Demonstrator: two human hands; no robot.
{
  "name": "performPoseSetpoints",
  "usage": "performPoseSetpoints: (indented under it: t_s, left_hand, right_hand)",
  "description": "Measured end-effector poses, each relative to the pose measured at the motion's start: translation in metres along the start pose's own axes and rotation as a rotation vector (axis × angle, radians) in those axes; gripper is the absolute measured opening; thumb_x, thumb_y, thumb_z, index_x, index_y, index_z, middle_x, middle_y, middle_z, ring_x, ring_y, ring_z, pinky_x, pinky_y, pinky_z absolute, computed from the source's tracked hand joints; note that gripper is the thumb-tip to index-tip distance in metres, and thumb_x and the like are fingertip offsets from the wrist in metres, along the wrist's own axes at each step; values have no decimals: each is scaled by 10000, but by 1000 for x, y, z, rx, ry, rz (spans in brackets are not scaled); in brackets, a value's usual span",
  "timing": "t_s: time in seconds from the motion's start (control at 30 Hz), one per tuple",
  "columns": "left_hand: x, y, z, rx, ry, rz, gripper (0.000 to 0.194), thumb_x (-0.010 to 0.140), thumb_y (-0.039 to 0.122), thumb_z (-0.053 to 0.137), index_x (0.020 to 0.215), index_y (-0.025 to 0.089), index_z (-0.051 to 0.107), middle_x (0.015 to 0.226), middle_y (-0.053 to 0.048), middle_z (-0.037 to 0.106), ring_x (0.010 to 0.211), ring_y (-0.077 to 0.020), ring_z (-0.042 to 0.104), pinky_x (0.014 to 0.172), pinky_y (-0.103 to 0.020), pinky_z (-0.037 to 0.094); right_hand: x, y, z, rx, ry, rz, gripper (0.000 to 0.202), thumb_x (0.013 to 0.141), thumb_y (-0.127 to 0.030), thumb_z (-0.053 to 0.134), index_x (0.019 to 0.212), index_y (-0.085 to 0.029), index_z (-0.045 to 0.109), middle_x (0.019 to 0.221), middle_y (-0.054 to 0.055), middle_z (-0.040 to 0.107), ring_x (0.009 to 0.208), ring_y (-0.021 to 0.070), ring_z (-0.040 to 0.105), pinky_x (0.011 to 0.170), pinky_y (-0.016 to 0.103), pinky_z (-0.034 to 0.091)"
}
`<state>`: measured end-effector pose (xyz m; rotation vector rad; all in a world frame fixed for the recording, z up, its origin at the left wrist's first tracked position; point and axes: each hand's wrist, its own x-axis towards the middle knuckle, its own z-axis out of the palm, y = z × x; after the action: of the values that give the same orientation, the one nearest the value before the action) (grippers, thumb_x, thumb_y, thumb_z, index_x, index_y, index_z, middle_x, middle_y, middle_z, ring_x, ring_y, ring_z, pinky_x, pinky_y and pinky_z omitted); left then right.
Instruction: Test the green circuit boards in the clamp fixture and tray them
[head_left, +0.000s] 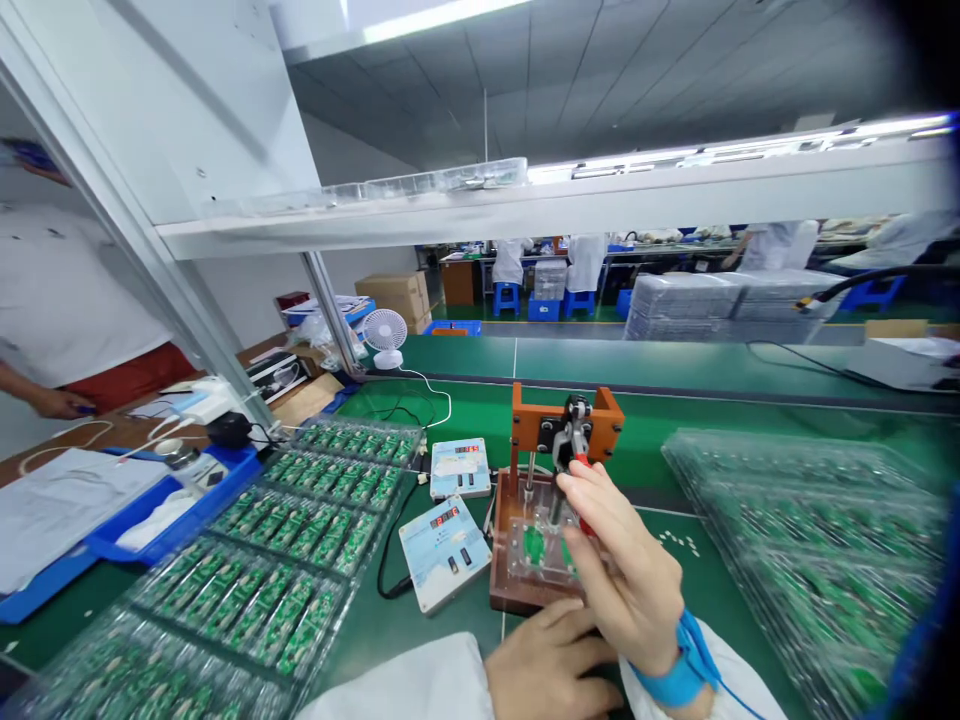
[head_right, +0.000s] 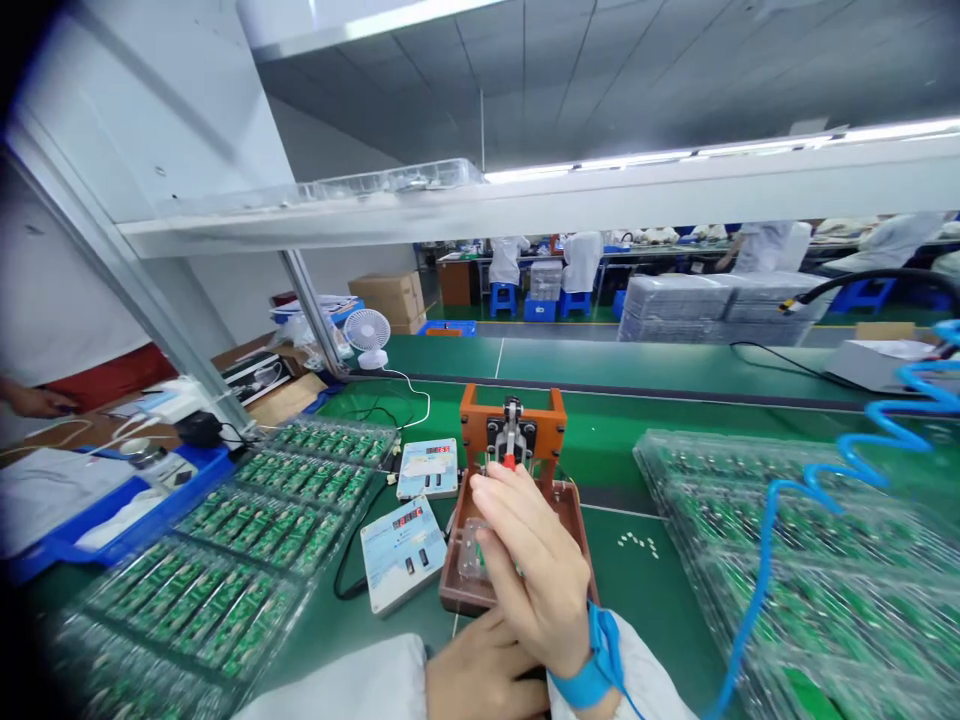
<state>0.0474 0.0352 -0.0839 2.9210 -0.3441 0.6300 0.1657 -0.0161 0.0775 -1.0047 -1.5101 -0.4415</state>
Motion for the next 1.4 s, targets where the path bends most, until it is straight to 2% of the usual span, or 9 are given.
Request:
performPoseSetpoints:
  t_s: [0.2,0.33,0.43,0.5,0.57,0.63,0.7,0.77,1.4]
  left_hand:
    - [-3,6,-11,-298,84,-168,160,968,379,662,917,235,708,1036,1,768,1056,-148,697,1031,-284,524]
    - [-13,3,-58,-432,347,-290,258,974,358,540,784,196,604,777,-51,729,743,-150,705,724,-285,556]
    - [-25,-24,-104,-319,410,-474,344,991,352,512,687,196,554,623,-27,624,578,-146,599,567,-285,463]
    - [-33,-54,-128,-218,296,-668,331,997,355,538,717,191,604,669,-20,641,633,-157,614,648,-290,510]
    - [-40,-85,-143,-134,109,-768,221,925,382,681,1035,192,708,1142,-99,722,1119,-268,650,1009,-425,510]
    - [-46,-111,-149,-97,-160,-842,685,792,488,824,1382,212,613,1598,-153,414,1506,-410,297,1205,-591,296]
    - [-48,-127,-147,-103,-405,-886,1013,705,644,842,1552,251,449,1710,-128,112,1562,-461,14,1233,-661,139]
    - [-49,-135,-144,-110,-550,-903,1147,678,774,780,1609,269,340,1714,-114,10,1554,-467,-62,1233,-671,70]
    - [-50,-142,-138,-106,-632,-915,1327,589,901,713,1642,248,236,1709,-124,-48,1547,-464,-106,1234,-657,79]
  right_hand:
    - [-3,1,0,8,36,-1,642,896,34,605,1475,-237,551,1389,30,669,1330,229,610,1162,434,522]
    - [-12,8,8,-15,99,-5,668,878,44,595,1480,-241,545,1419,51,646,1316,274,622,1108,494,568]
    - [-15,9,15,-4,139,2,676,877,48,598,1473,-266,550,1385,56,670,1325,274,614,1087,495,584]
    - [-15,9,17,6,160,14,683,877,51,604,1469,-286,552,1344,59,694,1327,274,613,1085,513,582]
    - [-15,8,18,6,166,17,686,880,54,604,1470,-291,549,1307,65,712,1323,276,615,1089,526,576]
    - [-14,8,18,1,158,9,680,882,57,600,1472,-278,549,1295,75,717,1333,277,607,1098,517,571]
    - [-13,9,16,1,144,-1,675,883,62,594,1476,-258,547,1308,84,707,1348,272,593,1114,493,562]
    - [-13,11,13,4,120,-17,670,884,68,587,1478,-240,545,1324,91,695,1357,267,585,1122,477,556]
    - [-13,15,13,13,116,-61,671,886,64,564,1492,-222,528,1322,99,695,1340,291,597,1079,517,587]
